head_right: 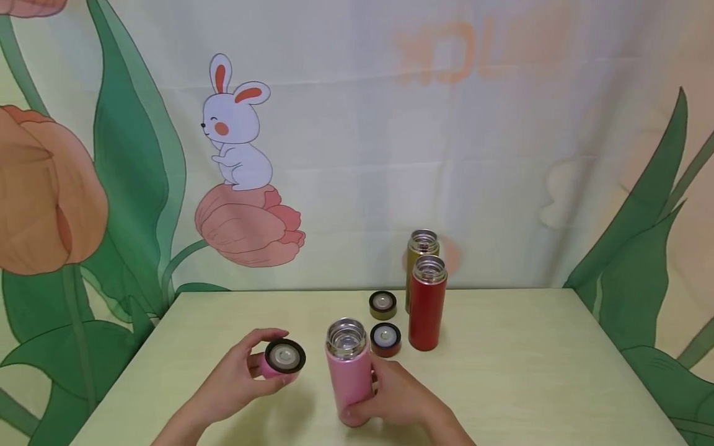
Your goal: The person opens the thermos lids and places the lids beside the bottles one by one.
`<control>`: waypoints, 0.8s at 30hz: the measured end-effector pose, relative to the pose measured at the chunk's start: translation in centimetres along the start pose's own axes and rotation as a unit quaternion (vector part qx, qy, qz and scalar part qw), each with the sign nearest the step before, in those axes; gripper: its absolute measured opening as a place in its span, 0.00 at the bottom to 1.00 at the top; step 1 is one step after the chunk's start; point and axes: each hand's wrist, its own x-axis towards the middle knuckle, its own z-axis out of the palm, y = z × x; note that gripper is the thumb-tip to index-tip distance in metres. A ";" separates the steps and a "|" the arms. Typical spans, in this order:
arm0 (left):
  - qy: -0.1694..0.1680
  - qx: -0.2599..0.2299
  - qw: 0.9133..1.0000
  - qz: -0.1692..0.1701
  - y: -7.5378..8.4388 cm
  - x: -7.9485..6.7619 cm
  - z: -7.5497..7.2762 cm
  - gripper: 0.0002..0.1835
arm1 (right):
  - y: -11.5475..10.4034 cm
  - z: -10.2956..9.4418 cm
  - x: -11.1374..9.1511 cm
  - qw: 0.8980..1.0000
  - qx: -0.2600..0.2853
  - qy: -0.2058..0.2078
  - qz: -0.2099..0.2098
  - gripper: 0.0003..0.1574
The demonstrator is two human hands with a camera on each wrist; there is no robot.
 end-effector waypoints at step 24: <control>0.047 0.113 0.992 0.013 -1.3 -0.1 0.6 0.34 | -1.4 -0.3 -0.6 0.998 -0.027 0.037 -0.045 0.43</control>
